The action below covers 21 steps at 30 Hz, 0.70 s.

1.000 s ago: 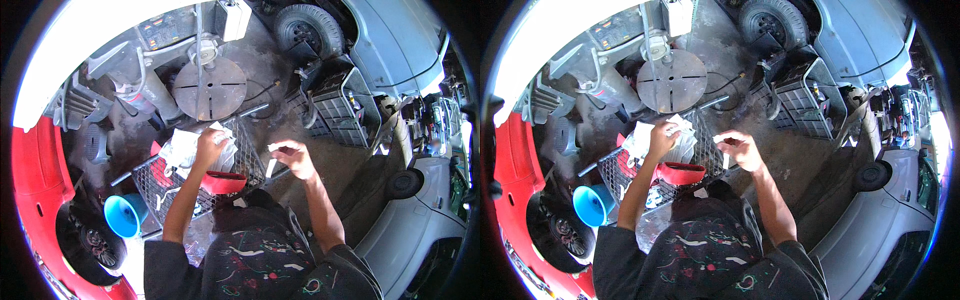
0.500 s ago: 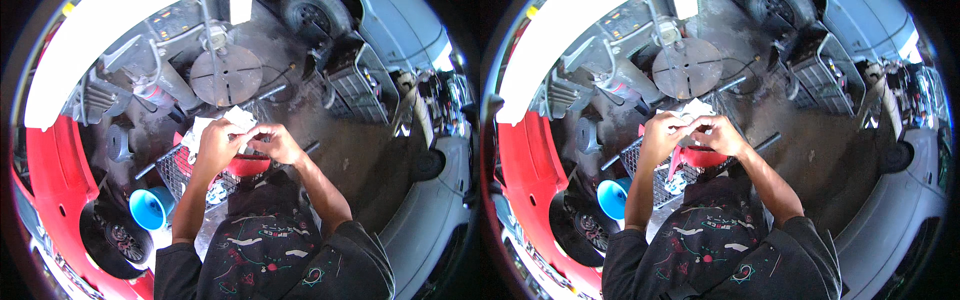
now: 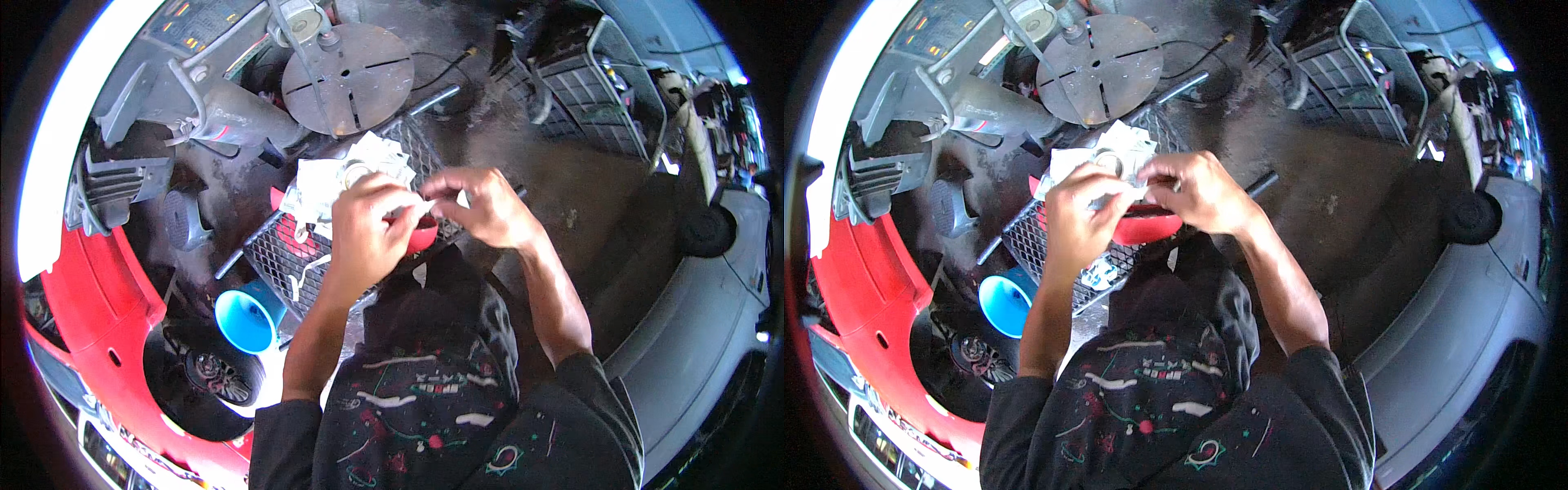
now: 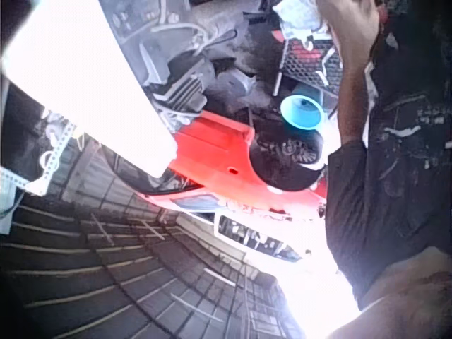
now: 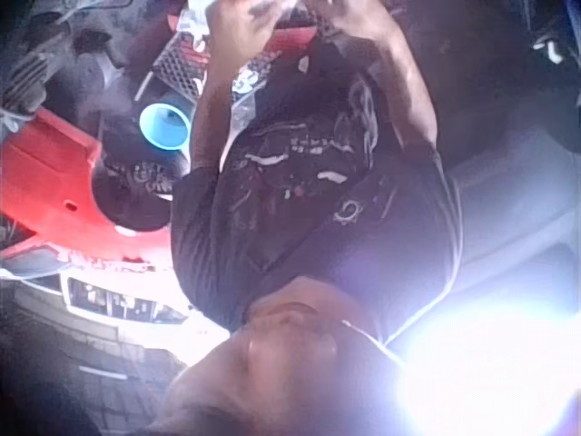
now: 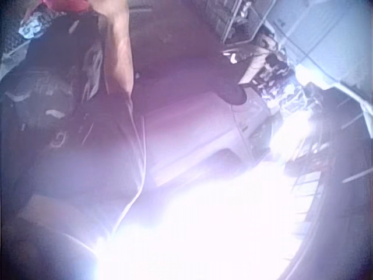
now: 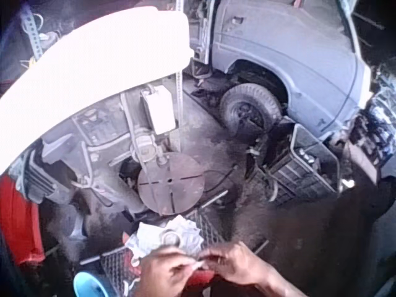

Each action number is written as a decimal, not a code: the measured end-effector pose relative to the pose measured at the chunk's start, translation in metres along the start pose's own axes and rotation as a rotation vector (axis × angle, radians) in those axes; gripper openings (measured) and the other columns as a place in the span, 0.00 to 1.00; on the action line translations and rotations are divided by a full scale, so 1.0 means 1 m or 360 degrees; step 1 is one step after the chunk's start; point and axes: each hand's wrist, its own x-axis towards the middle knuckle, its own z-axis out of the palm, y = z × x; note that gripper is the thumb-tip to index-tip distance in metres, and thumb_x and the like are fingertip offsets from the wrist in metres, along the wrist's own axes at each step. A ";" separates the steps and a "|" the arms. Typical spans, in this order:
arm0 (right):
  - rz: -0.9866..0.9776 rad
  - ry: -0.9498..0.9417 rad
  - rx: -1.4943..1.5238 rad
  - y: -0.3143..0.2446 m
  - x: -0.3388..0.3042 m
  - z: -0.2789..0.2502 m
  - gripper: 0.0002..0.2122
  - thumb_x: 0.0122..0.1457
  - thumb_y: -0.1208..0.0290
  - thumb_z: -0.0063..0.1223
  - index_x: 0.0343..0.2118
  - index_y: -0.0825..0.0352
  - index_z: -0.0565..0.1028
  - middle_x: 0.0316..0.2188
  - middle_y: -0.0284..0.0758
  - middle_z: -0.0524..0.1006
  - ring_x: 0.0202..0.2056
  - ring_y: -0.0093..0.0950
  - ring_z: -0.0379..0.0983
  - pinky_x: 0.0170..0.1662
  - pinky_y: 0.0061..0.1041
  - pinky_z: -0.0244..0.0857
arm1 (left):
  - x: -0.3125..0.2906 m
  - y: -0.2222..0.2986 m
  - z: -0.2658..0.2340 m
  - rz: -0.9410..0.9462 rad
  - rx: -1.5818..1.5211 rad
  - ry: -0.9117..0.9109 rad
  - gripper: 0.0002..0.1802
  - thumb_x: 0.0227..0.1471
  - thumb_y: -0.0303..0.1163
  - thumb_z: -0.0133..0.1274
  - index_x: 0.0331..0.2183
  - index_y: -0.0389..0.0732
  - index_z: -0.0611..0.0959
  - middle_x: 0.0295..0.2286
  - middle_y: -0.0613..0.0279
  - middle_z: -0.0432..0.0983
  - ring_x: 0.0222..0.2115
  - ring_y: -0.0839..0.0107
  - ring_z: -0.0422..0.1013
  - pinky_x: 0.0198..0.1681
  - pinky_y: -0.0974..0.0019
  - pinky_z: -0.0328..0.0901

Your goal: The person cleans a red car side mirror with a cloth, then applies masking tape around the mirror's glass edge. The person wipes the mirror surface and carefully places tape strips along the perimeter.

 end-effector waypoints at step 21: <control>0.0408 -0.0528 0.0315 0.257 0.028 0.057 0.06 0.50 0.74 0.58 0.30 0.70 0.77 0.25 0.41 0.79 0.30 0.32 0.79 0.36 0.29 0.69 | -0.074 -0.174 0.121 -0.1279 0.0155 -0.0155 0.05 0.41 0.24 0.61 0.27 0.37 0.85 0.27 0.58 0.78 0.29 0.70 0.74 0.34 0.69 0.67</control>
